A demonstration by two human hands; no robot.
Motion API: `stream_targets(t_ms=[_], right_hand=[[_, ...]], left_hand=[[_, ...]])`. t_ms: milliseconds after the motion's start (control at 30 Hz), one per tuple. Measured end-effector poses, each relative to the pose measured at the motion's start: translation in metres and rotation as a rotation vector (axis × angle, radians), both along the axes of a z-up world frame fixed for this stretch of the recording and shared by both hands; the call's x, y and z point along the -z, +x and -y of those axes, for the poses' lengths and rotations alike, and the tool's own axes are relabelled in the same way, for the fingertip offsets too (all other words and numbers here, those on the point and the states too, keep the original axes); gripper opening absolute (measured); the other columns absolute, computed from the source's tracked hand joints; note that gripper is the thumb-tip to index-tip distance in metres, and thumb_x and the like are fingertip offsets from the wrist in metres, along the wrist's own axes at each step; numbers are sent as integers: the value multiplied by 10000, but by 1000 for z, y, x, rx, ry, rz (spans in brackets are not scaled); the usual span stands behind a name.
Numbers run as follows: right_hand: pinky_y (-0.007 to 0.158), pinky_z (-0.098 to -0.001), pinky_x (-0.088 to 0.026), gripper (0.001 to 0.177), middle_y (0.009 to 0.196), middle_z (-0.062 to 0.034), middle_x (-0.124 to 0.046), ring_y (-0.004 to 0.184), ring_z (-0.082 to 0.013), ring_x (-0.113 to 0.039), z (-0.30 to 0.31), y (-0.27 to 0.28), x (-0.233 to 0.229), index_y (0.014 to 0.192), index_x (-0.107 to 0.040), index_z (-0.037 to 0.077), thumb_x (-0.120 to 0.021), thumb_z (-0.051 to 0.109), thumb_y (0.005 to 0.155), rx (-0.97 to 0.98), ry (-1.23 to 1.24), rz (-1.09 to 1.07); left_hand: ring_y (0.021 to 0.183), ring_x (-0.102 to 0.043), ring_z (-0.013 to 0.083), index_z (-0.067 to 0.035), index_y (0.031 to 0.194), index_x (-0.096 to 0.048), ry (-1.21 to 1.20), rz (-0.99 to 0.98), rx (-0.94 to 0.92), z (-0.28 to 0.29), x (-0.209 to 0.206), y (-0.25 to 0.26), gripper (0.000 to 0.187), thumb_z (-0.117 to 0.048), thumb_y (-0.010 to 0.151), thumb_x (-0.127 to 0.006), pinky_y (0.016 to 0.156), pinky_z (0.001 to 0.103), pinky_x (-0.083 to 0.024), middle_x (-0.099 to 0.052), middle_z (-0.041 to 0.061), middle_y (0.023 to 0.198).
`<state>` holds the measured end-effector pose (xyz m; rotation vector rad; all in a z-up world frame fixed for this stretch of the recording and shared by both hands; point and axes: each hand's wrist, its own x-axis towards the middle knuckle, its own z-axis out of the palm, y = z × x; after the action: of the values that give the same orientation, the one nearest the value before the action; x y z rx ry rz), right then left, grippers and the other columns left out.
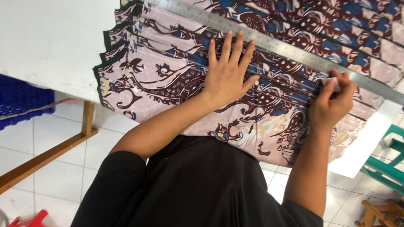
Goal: The person uses a metal ruler and white chalk to draw straight lines across a stack of patterned fabric pieces on a table. They repeatedly reposition the ruler and mark new lines, creating a series of parallel guidelines across the fabric.
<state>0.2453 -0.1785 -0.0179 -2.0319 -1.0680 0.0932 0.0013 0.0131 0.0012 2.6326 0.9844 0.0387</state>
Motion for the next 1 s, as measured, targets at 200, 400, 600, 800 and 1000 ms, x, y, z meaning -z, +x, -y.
stream_targets(t_ms=[200,400,600,800,1000], right_hand=[[1135,-379,-532,97,1364,-239,-712,1443,-340,-608,-2,9,3,1214,-531,-47,-538,33,1160,-4,32,-59],[1207,-393,-494,100,1345,-254,-734,1436,-337,-631,5,12,9,1227,-544,-55,-534,36,1187,6,43,-38],[1216,-383,-498,128,1238,-224,-762,1324,-309,-708,-1,9,14,1205,-536,-44,-565,80,1214,85,85,-73],[1244,-433,-398,95,1241,-207,-739,1364,-327,-629,-11,-1,2,1199,-562,-48,-565,43,1173,119,61,-22],[1185,-439,-443,79,1171,-215,-746,1333,-417,-641,-18,-10,-9,1122,-620,-41,-584,29,1131,232,-34,113]], left_hand=[[1546,-120,363,-115,1614,-248,-5,-19,-24,-38,7,-16,888,-715,996,-466,1175,730,-100,-160,172,1686],[1578,-135,354,-119,1650,-269,31,39,-35,-47,5,-43,869,-663,1021,-521,1193,741,-110,-176,147,1707],[1587,-128,343,-120,1656,-281,-12,-14,-27,-45,4,-44,846,-660,1038,-488,1207,740,-94,-191,144,1714],[1569,-102,342,-59,1631,-273,-79,-107,-7,-53,4,-35,890,-692,1022,-415,1171,733,-24,-149,150,1712],[1592,-189,413,-8,1622,-371,-41,-29,-3,-51,2,-38,818,-608,1075,-479,1219,701,-54,-260,227,1711]])
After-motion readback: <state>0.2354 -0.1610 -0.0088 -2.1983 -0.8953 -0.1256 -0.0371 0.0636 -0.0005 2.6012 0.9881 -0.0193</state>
